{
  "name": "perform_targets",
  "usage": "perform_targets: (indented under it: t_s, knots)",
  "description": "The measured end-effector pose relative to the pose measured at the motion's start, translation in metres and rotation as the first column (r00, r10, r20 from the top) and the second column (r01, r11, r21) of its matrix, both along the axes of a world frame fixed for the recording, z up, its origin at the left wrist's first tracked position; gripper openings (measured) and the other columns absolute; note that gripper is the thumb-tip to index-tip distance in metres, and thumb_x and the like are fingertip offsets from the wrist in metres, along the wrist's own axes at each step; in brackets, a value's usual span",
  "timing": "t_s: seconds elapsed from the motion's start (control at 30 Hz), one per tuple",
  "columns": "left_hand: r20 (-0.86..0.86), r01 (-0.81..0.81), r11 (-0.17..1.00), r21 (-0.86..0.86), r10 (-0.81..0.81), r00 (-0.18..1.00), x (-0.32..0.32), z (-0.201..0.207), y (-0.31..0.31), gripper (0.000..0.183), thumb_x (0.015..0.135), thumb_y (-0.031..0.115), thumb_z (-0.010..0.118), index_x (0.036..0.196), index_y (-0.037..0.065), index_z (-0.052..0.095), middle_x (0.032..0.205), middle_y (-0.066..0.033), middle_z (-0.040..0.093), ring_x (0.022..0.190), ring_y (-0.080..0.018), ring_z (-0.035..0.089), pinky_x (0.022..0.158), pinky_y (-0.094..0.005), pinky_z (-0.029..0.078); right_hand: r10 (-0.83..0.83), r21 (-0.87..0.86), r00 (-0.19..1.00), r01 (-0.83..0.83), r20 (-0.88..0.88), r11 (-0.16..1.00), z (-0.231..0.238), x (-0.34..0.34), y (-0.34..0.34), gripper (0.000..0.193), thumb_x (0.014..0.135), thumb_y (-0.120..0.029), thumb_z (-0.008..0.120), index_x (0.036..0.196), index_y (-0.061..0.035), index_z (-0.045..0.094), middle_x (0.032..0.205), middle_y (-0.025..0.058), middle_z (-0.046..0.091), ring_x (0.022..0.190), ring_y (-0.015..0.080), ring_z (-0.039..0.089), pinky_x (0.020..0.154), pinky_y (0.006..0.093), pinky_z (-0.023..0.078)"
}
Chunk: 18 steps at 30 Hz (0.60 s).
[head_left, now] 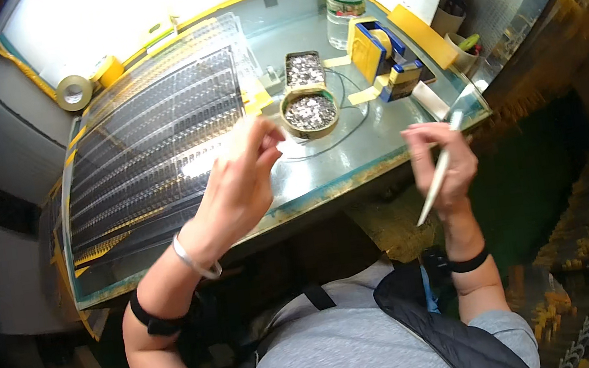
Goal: The person is carefully aligning and assembling small metal components onto a larger metal sheet using a small brush-like tool.
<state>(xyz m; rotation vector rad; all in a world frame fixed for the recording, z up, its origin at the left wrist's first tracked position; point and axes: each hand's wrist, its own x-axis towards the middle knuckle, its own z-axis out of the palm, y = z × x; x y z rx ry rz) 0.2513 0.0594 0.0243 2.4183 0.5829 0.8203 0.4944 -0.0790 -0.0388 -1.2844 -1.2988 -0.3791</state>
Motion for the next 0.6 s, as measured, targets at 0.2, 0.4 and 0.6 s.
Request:
perform_targets:
  t_s: [0.2,0.4,0.6]
  knots:
    - [0.03,-0.034,0.982,-0.187,0.04,0.999,0.048,0.002,0.041,0.018,0.087,-0.008,0.061,0.103,-0.002,0.054,0.096,-0.0106,0.064,0.092,-0.0189,0.068,0.079,-0.0285,0.056,0.395,-0.142,0.918,-0.396,-0.038,0.907,-0.008,-0.058,0.057,0.02,0.077,0.007,0.071,0.094,-0.0025,0.066,0.088,0.0137,0.071,0.08,0.0271,0.07,0.072,0.0316,0.055]
    - [-0.044,-0.048,0.957,-0.284,0.037,0.998,0.047,-0.004,0.055,0.023,0.088,-0.008,0.06,0.111,-0.003,0.057,0.107,-0.0135,0.068,0.107,-0.0235,0.068,0.081,-0.0278,0.057,0.384,-0.26,0.923,-0.367,0.016,0.893,-0.009,-0.055,0.063,0.019,0.079,0.001,0.068,0.096,-0.0045,0.062,0.08,0.0154,0.067,0.073,0.0353,0.066,0.064,0.0421,0.052]
    - [-0.063,-0.068,0.991,-0.116,0.061,0.996,0.019,0.012,0.039,0.016,0.088,-0.001,0.065,0.103,-0.003,0.063,0.104,-0.0135,0.069,0.095,-0.0244,0.07,0.081,-0.0321,0.057,0.368,-0.263,0.929,-0.349,0.026,0.899,-0.013,-0.058,0.063,0.019,0.083,-0.002,0.066,0.101,-0.0042,0.061,0.082,0.017,0.066,0.077,0.0357,0.065,0.068,0.0427,0.051]
